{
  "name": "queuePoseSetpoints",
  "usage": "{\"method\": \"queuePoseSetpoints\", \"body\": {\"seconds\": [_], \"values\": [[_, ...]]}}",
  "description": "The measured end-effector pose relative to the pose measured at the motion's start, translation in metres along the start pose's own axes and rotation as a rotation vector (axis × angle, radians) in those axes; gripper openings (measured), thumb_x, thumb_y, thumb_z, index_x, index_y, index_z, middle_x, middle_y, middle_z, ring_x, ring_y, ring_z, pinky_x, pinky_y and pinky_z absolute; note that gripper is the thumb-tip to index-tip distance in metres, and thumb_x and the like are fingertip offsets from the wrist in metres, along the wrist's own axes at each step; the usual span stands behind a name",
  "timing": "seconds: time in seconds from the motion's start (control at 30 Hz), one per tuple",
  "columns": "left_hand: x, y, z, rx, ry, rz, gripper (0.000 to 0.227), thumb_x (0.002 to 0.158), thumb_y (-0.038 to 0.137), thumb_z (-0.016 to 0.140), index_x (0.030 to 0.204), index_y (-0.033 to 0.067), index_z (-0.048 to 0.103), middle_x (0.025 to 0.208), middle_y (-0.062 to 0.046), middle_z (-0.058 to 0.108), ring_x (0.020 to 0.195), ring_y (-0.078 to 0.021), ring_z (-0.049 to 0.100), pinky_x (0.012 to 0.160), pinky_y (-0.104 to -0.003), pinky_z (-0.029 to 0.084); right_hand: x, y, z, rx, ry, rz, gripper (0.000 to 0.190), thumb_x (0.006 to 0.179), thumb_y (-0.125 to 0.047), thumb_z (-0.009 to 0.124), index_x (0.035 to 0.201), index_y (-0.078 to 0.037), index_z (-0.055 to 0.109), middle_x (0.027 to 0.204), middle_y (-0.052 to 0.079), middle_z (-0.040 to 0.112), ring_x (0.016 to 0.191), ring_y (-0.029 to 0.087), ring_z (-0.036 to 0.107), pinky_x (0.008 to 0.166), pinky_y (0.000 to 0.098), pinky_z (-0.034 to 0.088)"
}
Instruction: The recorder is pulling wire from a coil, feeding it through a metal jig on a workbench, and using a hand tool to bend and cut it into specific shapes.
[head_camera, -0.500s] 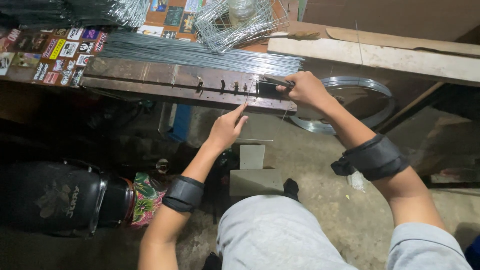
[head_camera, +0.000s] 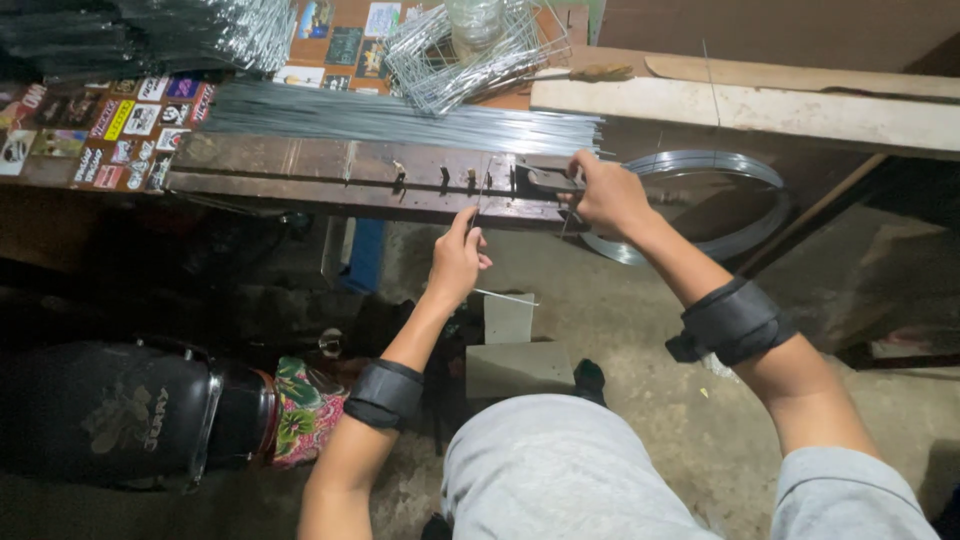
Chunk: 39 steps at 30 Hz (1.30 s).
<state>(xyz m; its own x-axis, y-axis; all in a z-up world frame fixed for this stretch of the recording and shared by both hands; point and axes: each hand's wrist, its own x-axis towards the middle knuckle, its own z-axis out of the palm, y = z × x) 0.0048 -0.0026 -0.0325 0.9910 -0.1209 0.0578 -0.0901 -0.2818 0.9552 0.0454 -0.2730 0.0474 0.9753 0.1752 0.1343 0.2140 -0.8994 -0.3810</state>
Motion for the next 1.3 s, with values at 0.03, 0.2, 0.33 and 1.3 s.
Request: {"method": "queuePoseSetpoints", "body": {"seconds": [0.03,0.2,0.33,1.3], "values": [[0.001,0.000,0.000,-0.001,0.000,0.007,0.038,0.105,0.009,0.050,0.143,0.0078,0.053,0.082,-0.010,0.067,0.059,-0.0166,0.071,0.054,-0.031,0.058,-0.001,0.001,0.001,-0.003,0.006,-0.001,0.040,0.085,-0.039,0.080,0.112,-0.011,0.067,0.086,0.023,0.072,0.086,0.047,0.068,0.070,0.0562,0.051],[-0.001,-0.012,0.005,-0.055,-0.023,-0.043,0.039,0.106,0.010,0.044,0.145,0.0089,0.046,0.085,-0.009,0.064,0.056,-0.0162,0.070,0.048,-0.030,0.054,-0.008,0.017,0.016,0.221,0.119,0.077,0.047,0.087,-0.037,0.079,0.114,-0.007,0.057,0.086,0.021,0.072,0.084,0.047,0.067,0.068,0.0528,0.048],[-0.003,-0.018,0.010,-0.124,-0.032,-0.039,0.040,0.106,0.008,0.041,0.146,0.0087,0.041,0.085,-0.009,0.063,0.056,-0.0164,0.070,0.049,-0.030,0.057,-0.011,0.026,0.022,0.208,0.106,0.070,0.026,0.090,-0.030,0.074,0.106,-0.010,0.068,0.086,0.019,0.072,0.086,0.044,0.069,0.069,0.0505,0.049],[0.010,0.034,-0.010,0.741,0.209,0.328,0.048,0.092,0.032,0.070,0.138,0.0185,0.064,0.157,-0.010,0.040,0.149,-0.0397,0.027,0.117,-0.062,0.028,0.007,0.064,0.055,0.708,0.141,-0.046,0.021,0.103,-0.021,0.066,0.093,-0.003,0.061,0.074,-0.002,0.054,0.073,0.008,0.048,0.066,0.0296,0.044]]}}
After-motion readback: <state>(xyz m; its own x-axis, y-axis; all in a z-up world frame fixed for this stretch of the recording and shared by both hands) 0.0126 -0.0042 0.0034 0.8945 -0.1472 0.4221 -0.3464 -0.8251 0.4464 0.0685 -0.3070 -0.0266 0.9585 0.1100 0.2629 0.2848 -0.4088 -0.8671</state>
